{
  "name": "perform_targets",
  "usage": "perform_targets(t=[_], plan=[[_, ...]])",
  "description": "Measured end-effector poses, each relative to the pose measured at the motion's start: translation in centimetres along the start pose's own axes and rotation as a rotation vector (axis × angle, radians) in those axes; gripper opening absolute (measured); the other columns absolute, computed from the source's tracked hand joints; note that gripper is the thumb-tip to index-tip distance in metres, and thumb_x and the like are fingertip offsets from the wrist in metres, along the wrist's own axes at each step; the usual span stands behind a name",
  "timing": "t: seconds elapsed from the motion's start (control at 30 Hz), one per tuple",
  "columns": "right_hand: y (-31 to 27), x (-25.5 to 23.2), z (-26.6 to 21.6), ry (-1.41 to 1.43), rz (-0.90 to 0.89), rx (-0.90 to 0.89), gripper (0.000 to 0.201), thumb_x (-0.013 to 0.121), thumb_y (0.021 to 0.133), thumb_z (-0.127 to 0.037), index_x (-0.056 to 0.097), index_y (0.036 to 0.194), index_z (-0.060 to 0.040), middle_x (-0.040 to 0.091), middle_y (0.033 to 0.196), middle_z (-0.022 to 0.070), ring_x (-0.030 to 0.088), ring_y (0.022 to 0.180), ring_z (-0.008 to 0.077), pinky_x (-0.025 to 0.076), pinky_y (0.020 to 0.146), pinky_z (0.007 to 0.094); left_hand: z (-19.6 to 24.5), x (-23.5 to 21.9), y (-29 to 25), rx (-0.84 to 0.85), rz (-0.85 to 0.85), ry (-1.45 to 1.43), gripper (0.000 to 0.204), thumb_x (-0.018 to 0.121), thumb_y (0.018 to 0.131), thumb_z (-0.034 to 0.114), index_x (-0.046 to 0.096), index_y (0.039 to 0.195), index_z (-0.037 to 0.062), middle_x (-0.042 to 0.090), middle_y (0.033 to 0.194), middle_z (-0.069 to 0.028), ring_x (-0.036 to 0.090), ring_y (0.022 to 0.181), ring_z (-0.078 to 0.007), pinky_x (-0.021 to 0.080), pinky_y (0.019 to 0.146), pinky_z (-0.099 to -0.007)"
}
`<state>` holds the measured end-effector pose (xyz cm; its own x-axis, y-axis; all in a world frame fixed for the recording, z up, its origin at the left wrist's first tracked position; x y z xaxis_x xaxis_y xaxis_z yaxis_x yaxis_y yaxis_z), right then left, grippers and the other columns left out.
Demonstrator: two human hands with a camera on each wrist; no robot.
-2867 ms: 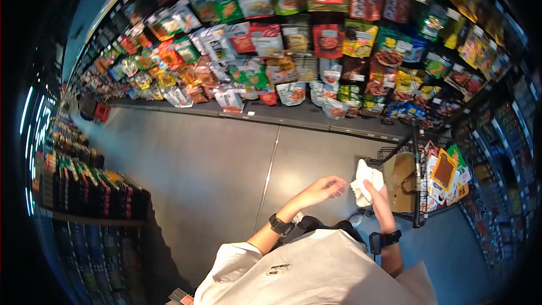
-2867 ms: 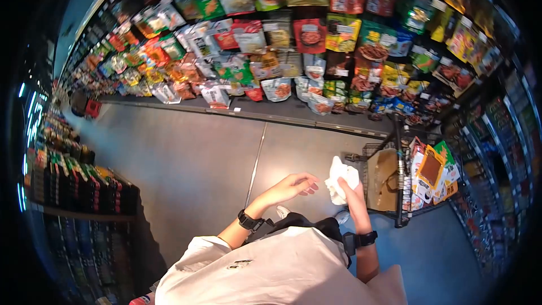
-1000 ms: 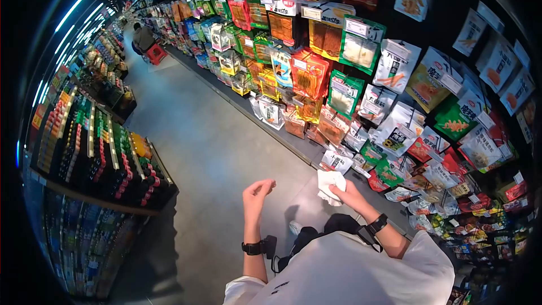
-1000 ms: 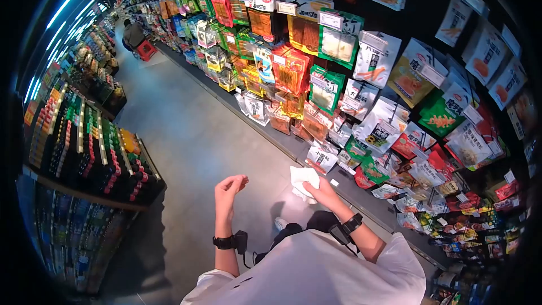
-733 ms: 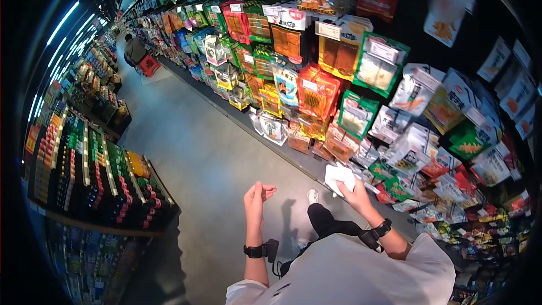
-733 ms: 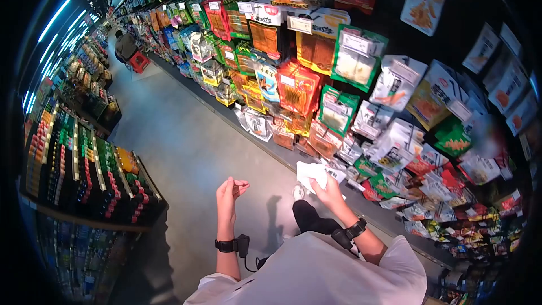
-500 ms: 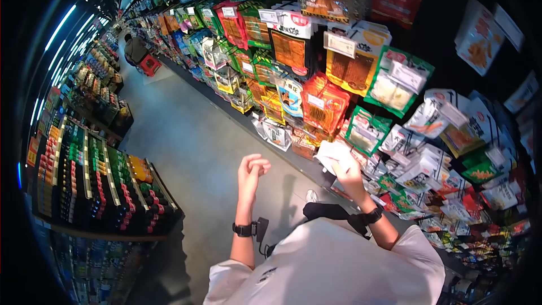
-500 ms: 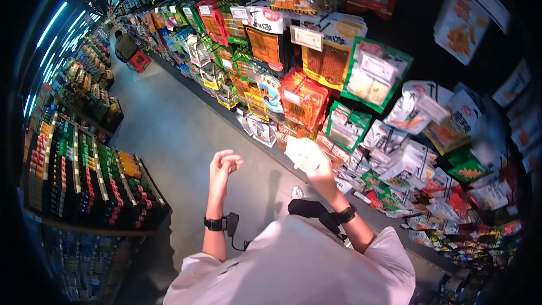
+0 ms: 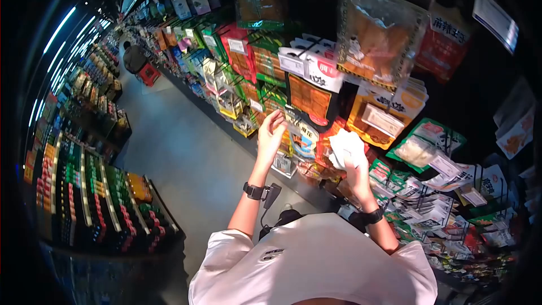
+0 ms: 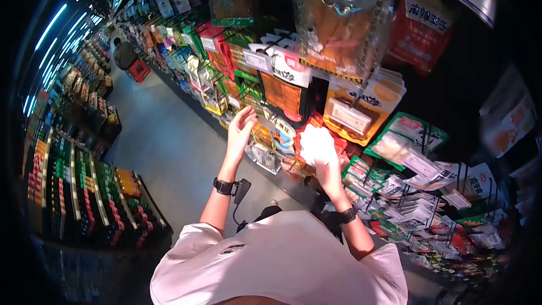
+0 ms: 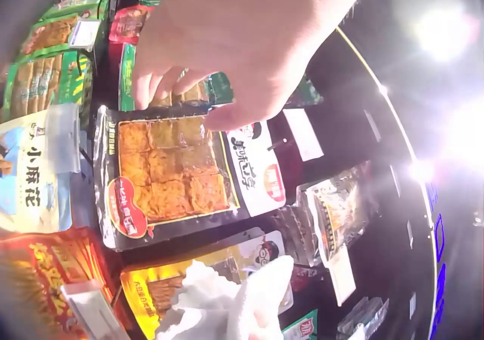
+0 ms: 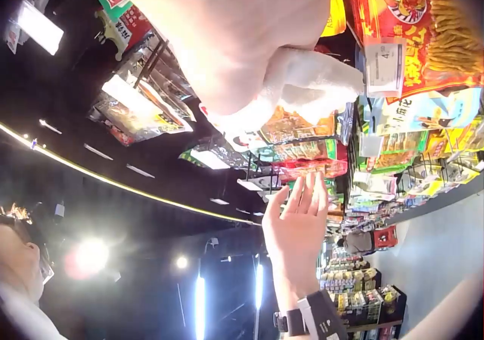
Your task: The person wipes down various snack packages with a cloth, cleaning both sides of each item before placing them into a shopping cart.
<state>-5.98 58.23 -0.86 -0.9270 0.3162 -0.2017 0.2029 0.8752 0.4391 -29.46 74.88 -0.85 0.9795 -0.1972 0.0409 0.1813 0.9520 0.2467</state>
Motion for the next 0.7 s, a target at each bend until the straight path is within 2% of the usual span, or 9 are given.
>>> perform_targets(t=[0.1,0.27,0.4,0.47,0.53,0.57,0.6,0.67,0.7], plan=[[1.8,1.3,-3.4,-0.018,0.055,-0.003,0.059,0.047,0.094,-0.004,0.031,0.15,0.0049,0.04,0.154,0.0181,0.037,0.143,0.0252,0.024,0.119,0.0368,0.4,1.6,3.9,0.029,-0.074,0.024,0.067,0.066,0.093,0.011,0.035,0.151,-0.0003,0.038,0.155,-0.0177,0.038,0.143,-0.0308,0.037,0.114,-0.039],[4.1,4.0,-1.6,-0.048,0.175,0.016,0.067,0.048,0.093,-0.002,0.024,0.156,0.0022,0.031,0.161,0.0166,0.03,0.148,0.0248,0.019,0.121,0.0367,-2.2,2.2,7.7,0.008,-0.197,-0.085,0.063,0.066,0.091,0.006,0.04,0.149,0.0023,0.045,0.149,-0.0151,0.049,0.133,-0.0261,0.043,0.107,-0.0375],[4.5,6.9,-0.9,-0.08,0.272,0.107,0.065,0.051,0.093,-0.005,0.028,0.153,0.0037,0.045,0.15,0.0202,0.043,0.139,0.024,0.031,0.116,0.0358,-0.2,0.9,8.0,0.134,-0.161,0.142,0.054,0.072,0.089,0.011,0.05,0.138,0.0005,0.057,0.118,-0.0103,0.055,0.114,-0.0173,0.044,0.104,-0.0349],[4.6,7.7,-1.6,-0.084,0.316,0.126,0.063,0.053,0.094,-0.007,0.031,0.152,0.0032,0.05,0.145,0.0202,0.046,0.135,0.024,0.035,0.113,0.0362,0.4,0.3,8.0,0.181,-0.095,0.168,0.04,0.078,0.086,0.013,0.057,0.119,0.003,0.052,0.093,-0.0011,0.049,0.088,-0.0113,0.046,0.086,-0.0272],[4.0,8.9,-1.9,-0.059,0.359,0.159,0.062,0.053,0.094,-0.006,0.032,0.151,0.0034,0.05,0.144,0.0202,0.047,0.135,0.025,0.036,0.112,0.0363,1.9,-0.3,7.5,0.268,-0.145,0.299,0.029,0.08,0.085,0.014,0.061,0.104,0.0025,0.048,0.084,0.0024,0.044,0.077,-0.0099,0.044,0.075,-0.0246],[3.5,9.2,-2.0,-0.087,0.395,0.161,0.06,0.053,0.093,-0.005,0.034,0.15,0.004,0.051,0.143,0.0198,0.048,0.134,0.025,0.036,0.111,0.0361,1.3,-0.6,7.7,0.232,-0.282,0.247,0.025,0.081,0.083,0.011,0.066,0.098,-0.0021,0.06,0.09,-0.0056,0.057,0.077,-0.0137,0.048,0.072,-0.0282],[3.1,9.7,-2.2,-0.112,0.432,0.163,0.059,0.053,0.093,-0.003,0.036,0.149,0.0047,0.051,0.142,0.0194,0.049,0.133,0.025,0.037,0.111,0.0358,-0.6,-0.6,7.8,0.114,-0.407,-0.003,0.026,0.081,0.083,0.01,0.068,0.101,-0.0032,0.067,0.093,-0.0054,0.062,0.083,-0.0123,0.05,0.075,-0.0269],[2.3,10.2,-2.6,-0.169,0.505,0.159,0.055,0.053,0.093,-0.001,0.04,0.146,0.0061,0.053,0.14,0.0187,0.05,0.131,0.025,0.038,0.109,0.0353,1.3,-1.4,6.3,-0.15,-0.66,-0.063,0.029,0.079,0.086,0.011,0.068,0.108,-0.0026,0.071,0.102,-0.0058,0.065,0.088,-0.0119,0.053,0.079,-0.0274],[1.8,10.4,-3.0,-0.194,0.546,0.171,0.052,0.054,0.091,0.002,0.044,0.142,0.0073,0.056,0.134,0.0172,0.053,0.127,0.0244,0.04,0.107,0.0347,1.0,-1.8,6.1,-0.165,-0.716,-0.052,0.028,0.078,0.088,0.013,0.068,0.11,-0.0013,0.072,0.102,-0.0044,0.067,0.088,-0.0113,0.054,0.08,-0.0284]])
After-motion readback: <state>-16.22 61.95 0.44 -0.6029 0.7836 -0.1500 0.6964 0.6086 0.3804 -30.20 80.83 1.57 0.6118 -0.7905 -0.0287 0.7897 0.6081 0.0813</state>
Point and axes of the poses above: each hand's wrist, its own y-axis towards the middle knuckle, its own x-axis out of the palm, z = x × y, the point moved 4 cm from there along y, towards the middle knuckle
